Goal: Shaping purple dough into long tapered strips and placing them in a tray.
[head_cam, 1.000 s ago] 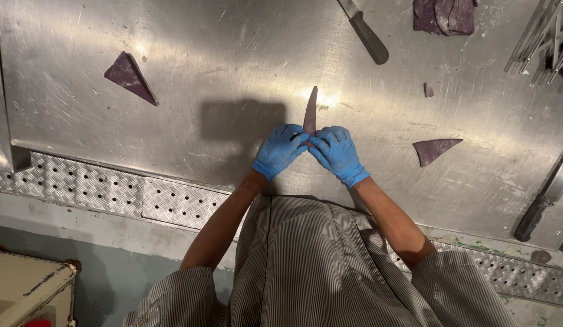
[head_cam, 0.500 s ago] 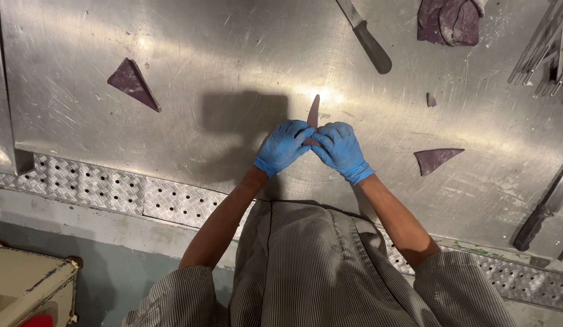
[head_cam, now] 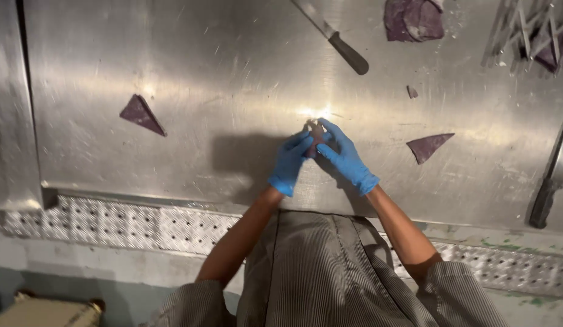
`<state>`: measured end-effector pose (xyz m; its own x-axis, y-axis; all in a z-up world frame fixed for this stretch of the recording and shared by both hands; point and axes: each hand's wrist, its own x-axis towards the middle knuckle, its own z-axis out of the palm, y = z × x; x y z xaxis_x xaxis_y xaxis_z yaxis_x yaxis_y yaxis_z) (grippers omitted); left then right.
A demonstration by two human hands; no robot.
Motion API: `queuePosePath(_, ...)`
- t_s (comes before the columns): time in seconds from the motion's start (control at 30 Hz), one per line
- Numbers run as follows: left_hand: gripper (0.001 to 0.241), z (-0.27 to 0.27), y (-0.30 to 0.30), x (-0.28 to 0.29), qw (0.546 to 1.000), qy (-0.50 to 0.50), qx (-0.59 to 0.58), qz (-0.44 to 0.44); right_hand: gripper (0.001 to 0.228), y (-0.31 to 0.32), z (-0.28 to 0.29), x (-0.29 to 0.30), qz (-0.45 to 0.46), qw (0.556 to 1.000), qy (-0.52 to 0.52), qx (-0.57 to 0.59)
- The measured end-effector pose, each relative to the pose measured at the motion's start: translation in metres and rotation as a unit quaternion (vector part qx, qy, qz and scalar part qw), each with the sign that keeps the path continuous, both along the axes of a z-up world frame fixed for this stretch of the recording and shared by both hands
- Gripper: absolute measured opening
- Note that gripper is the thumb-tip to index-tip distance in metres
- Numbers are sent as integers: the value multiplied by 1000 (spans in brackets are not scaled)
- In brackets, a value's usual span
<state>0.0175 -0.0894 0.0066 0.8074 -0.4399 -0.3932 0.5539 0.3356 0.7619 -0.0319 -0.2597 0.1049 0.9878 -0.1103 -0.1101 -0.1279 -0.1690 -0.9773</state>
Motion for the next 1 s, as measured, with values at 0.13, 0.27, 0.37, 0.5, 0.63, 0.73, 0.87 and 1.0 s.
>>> queuePosePath(0.13, 26, 61, -11, -21, 989, 124, -56, -48, 62, -15, 26, -29, -40, 992, 73, 97)
queuePosePath(0.27, 21, 66, -23, -55, 984, -69, 7, -163, 63, -32, 56, -67, -72, 995, 47, 58)
queuePosePath(0.37, 31, 143, -53, -62, 976, -65, 80, -191, 64, -58, 76, -100, -100, 993, 41, 41)
queuePosePath(0.5, 33, 171, -102, -101, 977, 13, -35, -212, 68, -110, 74, -157, -138, 985, 17, 105)
queuePosePath(0.63, 31, 178, -163, -155, 964, -41, -34, -260, 65, -167, 83, -217, -139, 989, -23, 47)
queuePosePath(0.73, 23, 166, -206, -188, 892, -371, 78, -244, 65, -212, 92, -253, -156, 986, -14, 48)
queuePosePath(0.87, 25, 192, -262, -219, 762, -586, 121, -247, 61, -255, 110, -283, -150, 986, -43, 51)
queuePosePath(1.0, 21, 221, -300, -230, 925, -224, 15, -308, 64, -292, 105, -302, -181, 978, -10, 102)
